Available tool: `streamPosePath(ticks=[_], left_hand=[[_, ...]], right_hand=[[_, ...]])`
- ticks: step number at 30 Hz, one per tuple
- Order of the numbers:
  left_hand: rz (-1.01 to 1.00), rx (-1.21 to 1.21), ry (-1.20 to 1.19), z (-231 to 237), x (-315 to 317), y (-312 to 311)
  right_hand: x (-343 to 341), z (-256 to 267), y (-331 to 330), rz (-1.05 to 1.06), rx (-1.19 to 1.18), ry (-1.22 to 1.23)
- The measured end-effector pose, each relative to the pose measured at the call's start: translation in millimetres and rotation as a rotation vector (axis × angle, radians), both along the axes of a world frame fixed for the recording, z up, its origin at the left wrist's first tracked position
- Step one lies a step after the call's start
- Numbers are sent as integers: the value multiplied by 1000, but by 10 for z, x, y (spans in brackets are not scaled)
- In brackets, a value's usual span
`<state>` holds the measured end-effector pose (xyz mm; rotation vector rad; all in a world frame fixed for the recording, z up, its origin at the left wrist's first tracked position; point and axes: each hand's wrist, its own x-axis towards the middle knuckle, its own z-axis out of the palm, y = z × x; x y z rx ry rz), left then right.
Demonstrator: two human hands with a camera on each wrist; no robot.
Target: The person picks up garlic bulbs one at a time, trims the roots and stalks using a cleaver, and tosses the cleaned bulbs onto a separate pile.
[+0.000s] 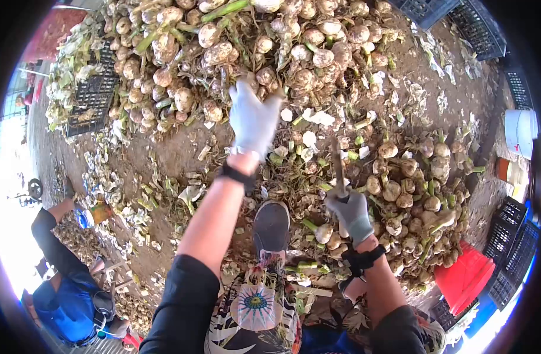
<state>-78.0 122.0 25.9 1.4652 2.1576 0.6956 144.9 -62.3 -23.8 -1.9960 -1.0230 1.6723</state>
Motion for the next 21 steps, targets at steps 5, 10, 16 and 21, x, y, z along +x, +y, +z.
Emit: streamPosePath(ticks=[5,10,16,21], left_hand=[[-171,-71,217,-368,-226,304],[-336,-220,-687,55,-96,-495],[-367,-126,-769,65,48,-1167],[-235,-379,-985,199,-16,-1333]], right_hand=[[-77,308,354,-193,-104,188],[-143,402,666,-346,126,388],[-449,470,771,-345,172,696],[-480,786,660,-117,239,531]])
